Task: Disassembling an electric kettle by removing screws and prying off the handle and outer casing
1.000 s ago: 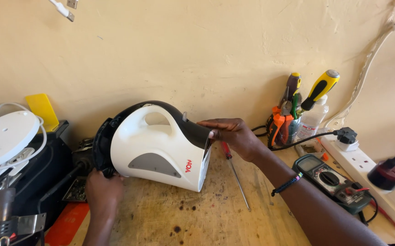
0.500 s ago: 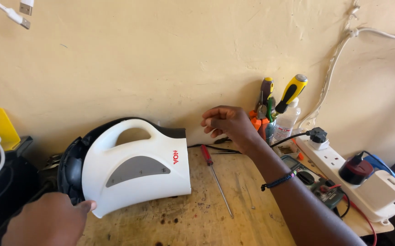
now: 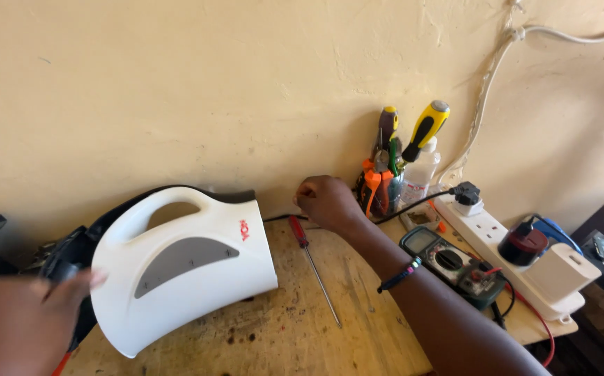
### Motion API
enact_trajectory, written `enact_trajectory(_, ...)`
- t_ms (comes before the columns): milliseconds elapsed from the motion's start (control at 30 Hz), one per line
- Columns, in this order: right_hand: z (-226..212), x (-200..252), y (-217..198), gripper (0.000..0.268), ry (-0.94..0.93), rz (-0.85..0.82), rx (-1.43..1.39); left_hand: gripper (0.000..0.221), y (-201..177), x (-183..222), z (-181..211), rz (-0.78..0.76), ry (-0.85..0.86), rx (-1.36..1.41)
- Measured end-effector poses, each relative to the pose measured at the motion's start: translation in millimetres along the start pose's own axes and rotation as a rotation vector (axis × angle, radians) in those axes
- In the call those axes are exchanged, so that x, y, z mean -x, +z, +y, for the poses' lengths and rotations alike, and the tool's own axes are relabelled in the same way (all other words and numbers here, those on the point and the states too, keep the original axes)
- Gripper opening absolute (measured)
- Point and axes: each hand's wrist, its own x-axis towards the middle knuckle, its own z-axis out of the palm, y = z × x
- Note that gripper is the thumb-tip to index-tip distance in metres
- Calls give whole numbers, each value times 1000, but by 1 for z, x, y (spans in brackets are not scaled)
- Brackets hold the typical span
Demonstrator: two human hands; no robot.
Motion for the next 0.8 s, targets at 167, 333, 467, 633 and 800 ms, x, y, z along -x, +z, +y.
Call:
enact_trajectory(167,7,-4,15,26,-65,-130,187,72,-89,7,139,-247,107,86)
enact_trajectory(333,14,-13,-29,21,-36,-58,170,61,-68,-15,165,-307,266,190)
enact_trajectory(467,17,-7,-44,18,81,-136,255,86,-73,-21,179,-518,200,115)
enact_trajectory(633,9,12,-11,30,-46,-232,582,99,-80,-28,182,-670,154,111)
enact_trajectory(800,26,12,17,18,-299,-165,706,82,-66,-34,175,-611,92,269)
